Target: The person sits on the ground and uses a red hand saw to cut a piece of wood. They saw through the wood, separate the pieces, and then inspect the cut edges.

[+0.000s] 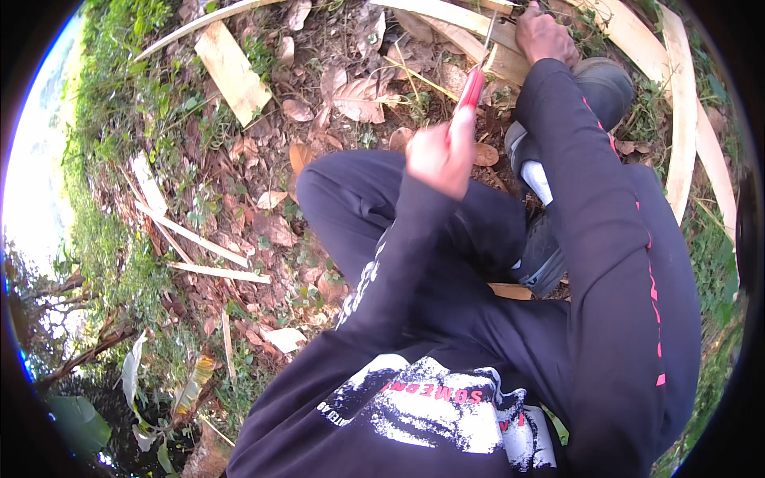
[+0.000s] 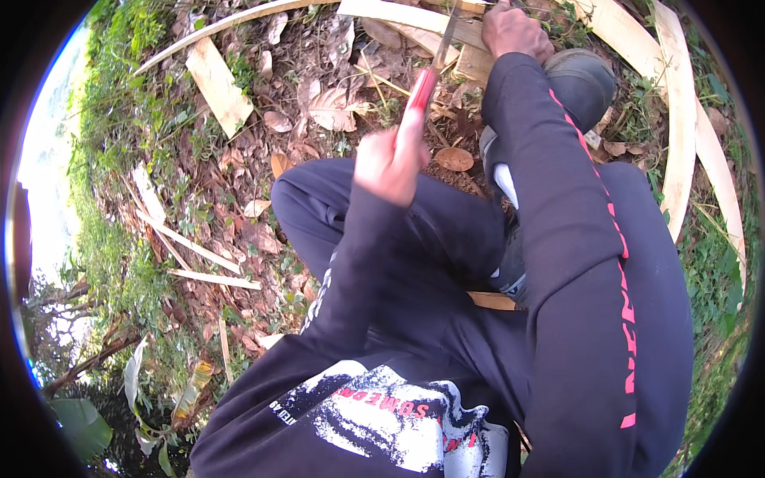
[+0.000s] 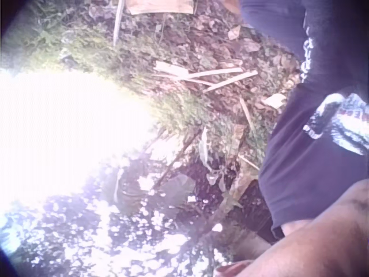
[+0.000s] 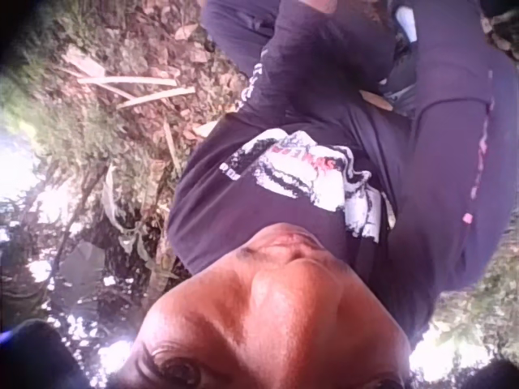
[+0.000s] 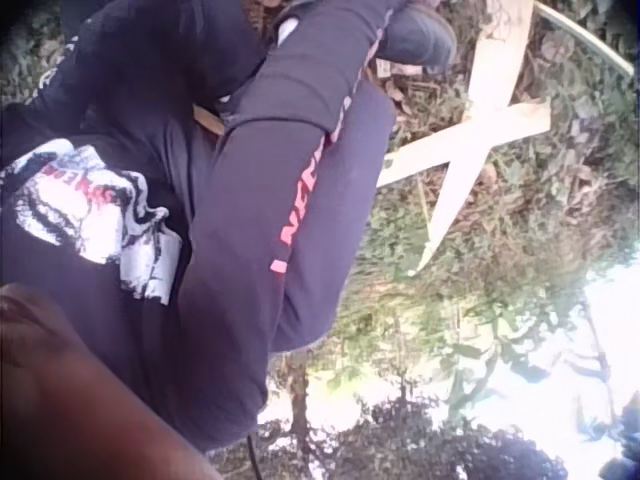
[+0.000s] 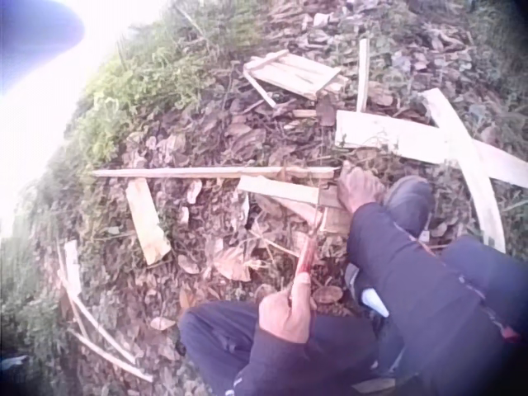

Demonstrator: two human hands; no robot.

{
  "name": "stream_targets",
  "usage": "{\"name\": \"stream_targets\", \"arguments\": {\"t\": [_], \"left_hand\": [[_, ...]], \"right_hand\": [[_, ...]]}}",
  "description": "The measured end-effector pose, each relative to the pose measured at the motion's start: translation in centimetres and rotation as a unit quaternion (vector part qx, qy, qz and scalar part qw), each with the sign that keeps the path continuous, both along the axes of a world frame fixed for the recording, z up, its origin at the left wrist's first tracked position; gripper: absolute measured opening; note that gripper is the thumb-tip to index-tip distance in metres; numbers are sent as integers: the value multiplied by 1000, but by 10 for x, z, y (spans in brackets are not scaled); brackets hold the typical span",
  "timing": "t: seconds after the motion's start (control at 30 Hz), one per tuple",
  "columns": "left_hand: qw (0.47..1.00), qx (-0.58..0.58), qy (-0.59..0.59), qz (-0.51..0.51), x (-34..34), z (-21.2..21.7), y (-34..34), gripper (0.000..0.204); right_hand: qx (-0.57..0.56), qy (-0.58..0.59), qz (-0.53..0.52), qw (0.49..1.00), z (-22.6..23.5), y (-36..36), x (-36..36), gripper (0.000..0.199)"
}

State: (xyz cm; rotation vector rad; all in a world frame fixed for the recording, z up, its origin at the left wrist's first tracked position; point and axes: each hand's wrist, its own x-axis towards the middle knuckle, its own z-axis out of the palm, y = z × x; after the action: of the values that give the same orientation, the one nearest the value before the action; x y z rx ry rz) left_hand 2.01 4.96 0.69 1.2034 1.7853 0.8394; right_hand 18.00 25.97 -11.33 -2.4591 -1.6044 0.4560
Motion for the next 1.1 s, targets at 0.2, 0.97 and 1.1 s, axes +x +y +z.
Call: {"name": "stream_targets", "arguments": {"t": [0.2, 0.97, 1.1], "left_hand": [[999, -19, -34, 19, 0, -3, -7, 56], [986, -135, -84, 41, 7, 30, -17, 54], [998, -24, -65, -9, 13, -5, 33, 57]], "right_hand": [[143, -99, 31, 984, 10, -19, -16, 54], [98, 16, 5, 995, 29, 21, 14, 35], [72, 17, 4, 997, 28, 8, 4, 36]]}}
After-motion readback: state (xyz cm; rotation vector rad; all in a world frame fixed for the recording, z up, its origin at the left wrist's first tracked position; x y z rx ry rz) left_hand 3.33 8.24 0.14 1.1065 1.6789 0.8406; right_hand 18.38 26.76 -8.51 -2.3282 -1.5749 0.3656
